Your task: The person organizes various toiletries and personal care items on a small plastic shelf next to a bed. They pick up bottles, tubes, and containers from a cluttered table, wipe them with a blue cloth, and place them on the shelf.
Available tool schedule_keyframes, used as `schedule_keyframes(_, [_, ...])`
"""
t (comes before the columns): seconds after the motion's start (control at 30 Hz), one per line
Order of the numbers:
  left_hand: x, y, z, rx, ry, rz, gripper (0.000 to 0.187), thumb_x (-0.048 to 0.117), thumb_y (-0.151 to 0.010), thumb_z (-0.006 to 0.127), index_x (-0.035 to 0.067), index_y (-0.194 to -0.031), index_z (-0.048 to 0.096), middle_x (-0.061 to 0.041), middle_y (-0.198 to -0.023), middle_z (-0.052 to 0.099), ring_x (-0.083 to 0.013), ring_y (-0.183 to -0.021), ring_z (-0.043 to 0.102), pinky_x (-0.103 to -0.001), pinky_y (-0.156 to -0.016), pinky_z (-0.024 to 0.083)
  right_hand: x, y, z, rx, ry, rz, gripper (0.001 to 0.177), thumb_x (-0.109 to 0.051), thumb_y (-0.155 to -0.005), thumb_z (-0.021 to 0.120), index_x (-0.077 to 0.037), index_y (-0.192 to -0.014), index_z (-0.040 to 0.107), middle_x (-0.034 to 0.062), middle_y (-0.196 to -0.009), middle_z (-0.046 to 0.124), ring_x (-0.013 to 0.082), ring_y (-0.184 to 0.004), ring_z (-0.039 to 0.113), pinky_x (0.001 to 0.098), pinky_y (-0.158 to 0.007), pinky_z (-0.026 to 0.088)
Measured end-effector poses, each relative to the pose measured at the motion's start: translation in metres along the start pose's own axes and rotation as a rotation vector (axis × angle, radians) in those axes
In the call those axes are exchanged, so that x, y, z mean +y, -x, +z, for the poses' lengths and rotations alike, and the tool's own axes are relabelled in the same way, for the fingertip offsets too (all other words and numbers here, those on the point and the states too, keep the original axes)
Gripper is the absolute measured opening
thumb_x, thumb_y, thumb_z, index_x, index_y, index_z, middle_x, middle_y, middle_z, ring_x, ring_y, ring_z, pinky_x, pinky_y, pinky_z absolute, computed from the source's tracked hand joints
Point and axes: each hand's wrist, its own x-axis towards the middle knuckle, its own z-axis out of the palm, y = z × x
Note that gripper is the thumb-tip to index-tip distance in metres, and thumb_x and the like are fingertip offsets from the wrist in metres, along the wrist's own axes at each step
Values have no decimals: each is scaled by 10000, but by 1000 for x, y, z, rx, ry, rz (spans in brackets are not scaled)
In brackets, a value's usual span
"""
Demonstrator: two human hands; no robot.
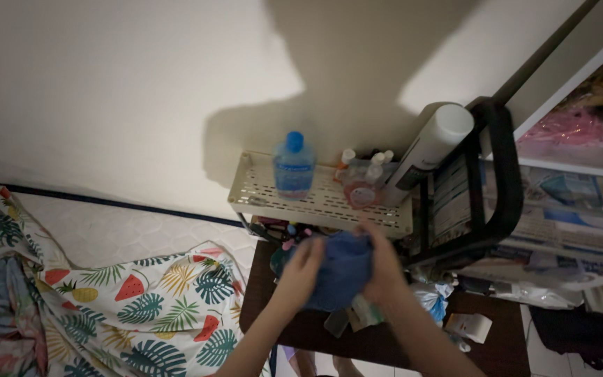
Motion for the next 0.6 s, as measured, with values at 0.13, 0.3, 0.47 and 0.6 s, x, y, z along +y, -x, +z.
schedule_keyframes(0.13, [-50,8,-47,-91,755,-343,587,597,-898,570,76,-1136,698,-103,-993,747,-244,-859,725,-387,-785,598,94,-24,5,-198,811,-460,468,-418,-904,579,-106,-1213,741,22,-1219,747,200,-1144,689,380,-1016,502])
schedule_keyframes(0.3, [-147,-15,-93,130,447,-396,391,344,-874,700,58,-1141,689,-126,-1001,729,-254,-834,729,-408,-728,583,177,-20,-45,-438,1566,-638,571,-373,-998,686,-28,-1432,549,180,-1398,579,342,-1280,529,413,-1060,402])
schedule_keyframes(0.47, [-220,-45,-121,388,-2,-178,392,353,-897,737,1,-1066,696,-134,-905,728,-236,-736,701,-390,-651,559,166,-19,-106,-598,1041,-170,702,-361,-956,653,-99,-1541,367,117,-1424,589,241,-1302,577,338,-1072,479])
schedule_keyframes(0.6, [-226,-49,-128,480,-172,-16,371,357,-883,766,14,-1018,724,-114,-838,713,-210,-677,660,-355,-597,528,125,-21,-175,-443,1236,-149,552,-396,-964,603,-106,-1433,575,84,-1334,680,218,-1196,672,324,-1016,523])
